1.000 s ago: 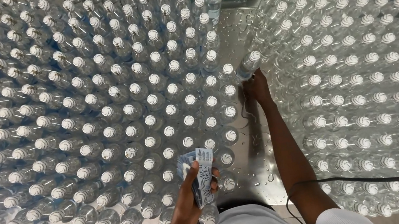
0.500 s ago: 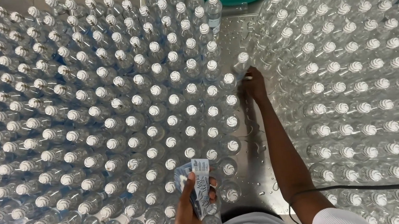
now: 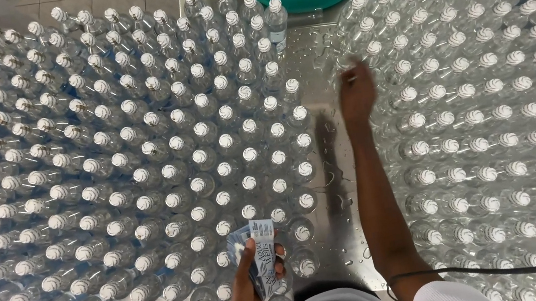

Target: The person stands between two large groups of clear plastic bottles on a tiled floor. They repeatedly pick up a bottle from the right group, apply a small rectangular sticker to its side, and place it back into the group.

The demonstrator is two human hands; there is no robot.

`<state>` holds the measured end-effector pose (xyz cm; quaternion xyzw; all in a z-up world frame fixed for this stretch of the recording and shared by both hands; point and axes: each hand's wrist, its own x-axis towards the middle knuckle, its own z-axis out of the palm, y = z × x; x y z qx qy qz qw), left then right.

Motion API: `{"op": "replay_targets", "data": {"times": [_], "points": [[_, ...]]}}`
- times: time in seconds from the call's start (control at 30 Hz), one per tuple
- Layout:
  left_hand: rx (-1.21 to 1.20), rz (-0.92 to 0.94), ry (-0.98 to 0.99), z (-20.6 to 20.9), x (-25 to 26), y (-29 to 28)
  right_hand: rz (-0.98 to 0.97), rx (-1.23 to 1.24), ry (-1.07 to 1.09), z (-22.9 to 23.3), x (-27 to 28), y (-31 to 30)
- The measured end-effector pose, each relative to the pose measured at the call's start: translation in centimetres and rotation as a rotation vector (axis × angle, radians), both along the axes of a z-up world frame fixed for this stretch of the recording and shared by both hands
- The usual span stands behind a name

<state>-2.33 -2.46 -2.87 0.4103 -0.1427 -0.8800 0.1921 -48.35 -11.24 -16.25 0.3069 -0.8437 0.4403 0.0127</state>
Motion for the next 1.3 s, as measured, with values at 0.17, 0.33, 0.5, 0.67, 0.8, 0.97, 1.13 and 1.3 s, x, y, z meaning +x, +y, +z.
{"op": "replay_targets", "data": {"times": [0.17, 0.33, 0.5, 0.67, 0.8, 0.97, 1.13, 1.3], "points": [[-0.070, -0.035, 0.010, 0.8, 0.7, 0.5, -0.215, 0.141, 0.147, 4.8, -4.9, 0.6], [-0.011, -0.017, -0.018, 1.2, 0.8, 1.2, -0.108, 0.461, 0.072, 4.1, -7.4, -0.1], [-0.097, -0.130, 0.181, 1.0, 0.6, 1.7, 0.036, 0.394, -0.027, 7.2, -0.7, 4.0], [-0.079, -0.225, 0.306, 1.1, 0.6, 2.4, 0.134, 0.476, -0.225, 10.3, 8.1, 9.0], [-0.065, -0.291, 0.220, 2.8, 0.3, 2.6, 0.231, 0.663, -0.181, 11.7, 12.8, 12.3], [-0.083, -0.356, 0.148, 4.7, 0.3, 3.0, 0.302, 0.571, 0.119, 16.4, 19.0, 17.5], [-0.142, -0.487, 0.007, 6.1, 0.1, 3.0, 0.775, 0.324, -0.469, 21.2, 25.2, 20.9], [-0.113, -0.500, 0.023, 5.7, 0.0, 3.1, 0.531, 0.263, -0.658, 21.1, 25.1, 21.1]]}}
